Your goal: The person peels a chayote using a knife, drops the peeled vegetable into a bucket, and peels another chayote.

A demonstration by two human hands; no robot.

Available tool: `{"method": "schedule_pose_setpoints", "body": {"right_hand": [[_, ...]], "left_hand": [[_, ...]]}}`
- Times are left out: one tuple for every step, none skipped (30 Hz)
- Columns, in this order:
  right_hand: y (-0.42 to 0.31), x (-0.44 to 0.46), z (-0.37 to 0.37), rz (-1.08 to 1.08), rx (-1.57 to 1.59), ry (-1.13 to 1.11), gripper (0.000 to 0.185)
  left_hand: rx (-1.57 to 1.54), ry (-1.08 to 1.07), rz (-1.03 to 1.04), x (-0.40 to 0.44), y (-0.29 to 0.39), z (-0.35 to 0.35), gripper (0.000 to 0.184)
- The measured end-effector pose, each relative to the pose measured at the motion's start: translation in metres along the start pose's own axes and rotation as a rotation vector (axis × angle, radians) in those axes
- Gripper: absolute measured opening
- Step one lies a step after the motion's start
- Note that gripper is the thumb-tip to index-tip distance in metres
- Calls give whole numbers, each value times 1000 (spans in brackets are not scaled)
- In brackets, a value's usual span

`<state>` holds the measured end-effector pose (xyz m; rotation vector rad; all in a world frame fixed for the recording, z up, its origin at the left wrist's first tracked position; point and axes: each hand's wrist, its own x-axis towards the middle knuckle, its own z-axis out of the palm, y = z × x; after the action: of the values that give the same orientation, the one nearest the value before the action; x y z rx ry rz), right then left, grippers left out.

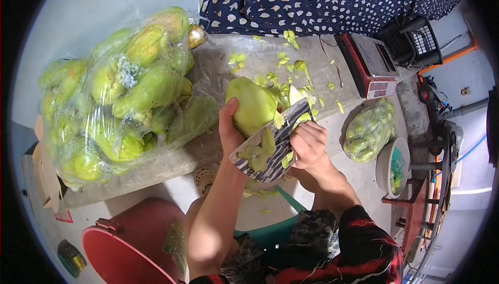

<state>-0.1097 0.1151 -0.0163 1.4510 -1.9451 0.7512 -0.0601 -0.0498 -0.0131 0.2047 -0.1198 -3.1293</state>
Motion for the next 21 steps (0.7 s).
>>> {"method": "schedule_pose_setpoints", "body": {"right_hand": [[1, -1, 1, -1, -6, -2, 29], [1, -3, 1, -3, -12, -3, 29], [1, -4, 1, -3, -12, -4, 29], [1, -5, 2, 2, -15, -3, 30], [1, -5, 2, 7, -19, -2, 31], [2, -4, 1, 6, -19, -2, 31], [2, -3, -1, 32, -29, -21, 34], [2, -2, -2, 59, -39, -41, 37], [6, -3, -1, 59, -39, -42, 37], [12, -5, 1, 91, -12, -23, 40], [16, -7, 2, 121, 15, -4, 43], [13, -6, 1, 155, -18, -17, 46], [11, -4, 0, 150, -15, -17, 46], [8, -3, -4, 122, 22, -40, 45], [5, 0, -6, 94, 58, -62, 45], [3, 1, -6, 78, 65, -53, 43], [3, 1, -7, 80, 65, -55, 43], [4, 1, -7, 112, 54, -70, 42], [7, 1, -8, 141, 44, -83, 41], [16, -10, -2, 199, 23, -75, 41], [19, -9, 0, 230, 19, -73, 40]], "left_hand": [[0, 1, 0, 0, 0, 0, 51], [-13, 30, 15, 1, -1, -1, 52], [-26, 59, 30, 2, -1, -2, 52], [-26, 58, 31, 2, -1, -2, 52], [-41, 40, 27, 2, 0, -2, 53], [-56, 23, 22, 2, 0, -3, 53], [-56, 23, 22, 3, 0, -7, 53], [-49, 2, 43, 4, -1, -14, 52], [-42, -20, 65, 4, 0, -15, 50], [-43, -20, 65, 3, 0, -14, 50], [13, 41, 88, 2, 0, -11, 50], [69, 100, 114, 2, 2, -8, 50], [68, 99, 119, 3, 3, -10, 50], [28, 47, 72, 4, 4, -13, 50], [-11, -5, 24, 4, 5, -15, 51], [-11, -5, 24, 4, 5, -15, 51], [21, 30, 42, 4, 5, -15, 51], [54, 65, 60, 3, 5, -15, 52], [53, 65, 59, 3, 5, -12, 52], [99, 131, 124, 2, 6, -6, 52], [145, 197, 189, 2, 6, -3, 53]]}}
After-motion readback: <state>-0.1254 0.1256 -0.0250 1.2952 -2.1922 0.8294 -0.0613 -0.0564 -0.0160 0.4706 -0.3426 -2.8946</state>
